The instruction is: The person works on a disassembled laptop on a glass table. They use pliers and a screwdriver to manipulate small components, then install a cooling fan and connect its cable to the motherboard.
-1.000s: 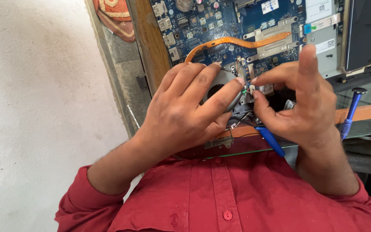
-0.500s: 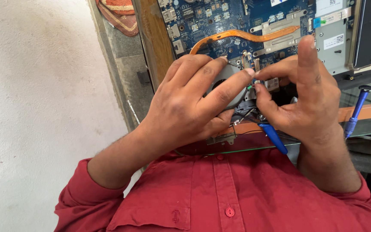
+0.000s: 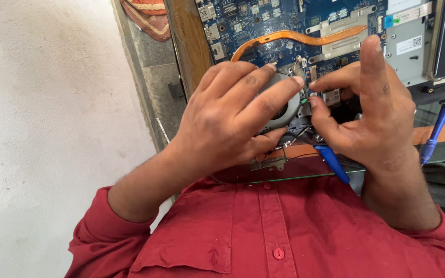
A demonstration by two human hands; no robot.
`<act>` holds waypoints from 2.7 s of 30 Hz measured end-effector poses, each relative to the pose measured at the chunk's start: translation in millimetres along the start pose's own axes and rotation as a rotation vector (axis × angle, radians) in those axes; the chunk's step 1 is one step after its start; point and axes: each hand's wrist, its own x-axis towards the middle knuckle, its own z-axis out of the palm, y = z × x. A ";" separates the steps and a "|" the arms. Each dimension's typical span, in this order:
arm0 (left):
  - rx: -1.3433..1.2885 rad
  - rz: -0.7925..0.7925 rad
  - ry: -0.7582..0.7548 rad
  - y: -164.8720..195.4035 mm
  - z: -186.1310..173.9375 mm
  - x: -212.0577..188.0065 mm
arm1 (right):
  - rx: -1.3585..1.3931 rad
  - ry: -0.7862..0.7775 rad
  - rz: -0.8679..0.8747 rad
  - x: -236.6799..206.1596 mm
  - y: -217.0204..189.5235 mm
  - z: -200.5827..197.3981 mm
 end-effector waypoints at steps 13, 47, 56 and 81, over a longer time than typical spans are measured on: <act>-0.018 0.007 -0.121 -0.7 -11.3 6.8 | -0.037 -0.015 -0.006 -9.3 4.3 0.1; -0.091 -0.064 -0.031 -27.9 -16.5 -1.6 | -0.109 -0.111 0.103 23.7 -25.3 -8.8; -0.206 -0.414 0.132 -10.1 -19.2 -2.6 | -0.114 -0.140 0.177 49.9 -41.4 -13.5; -0.147 -0.454 0.088 -17.2 -23.0 16.5 | -0.057 -0.143 0.244 71.9 -36.6 -24.7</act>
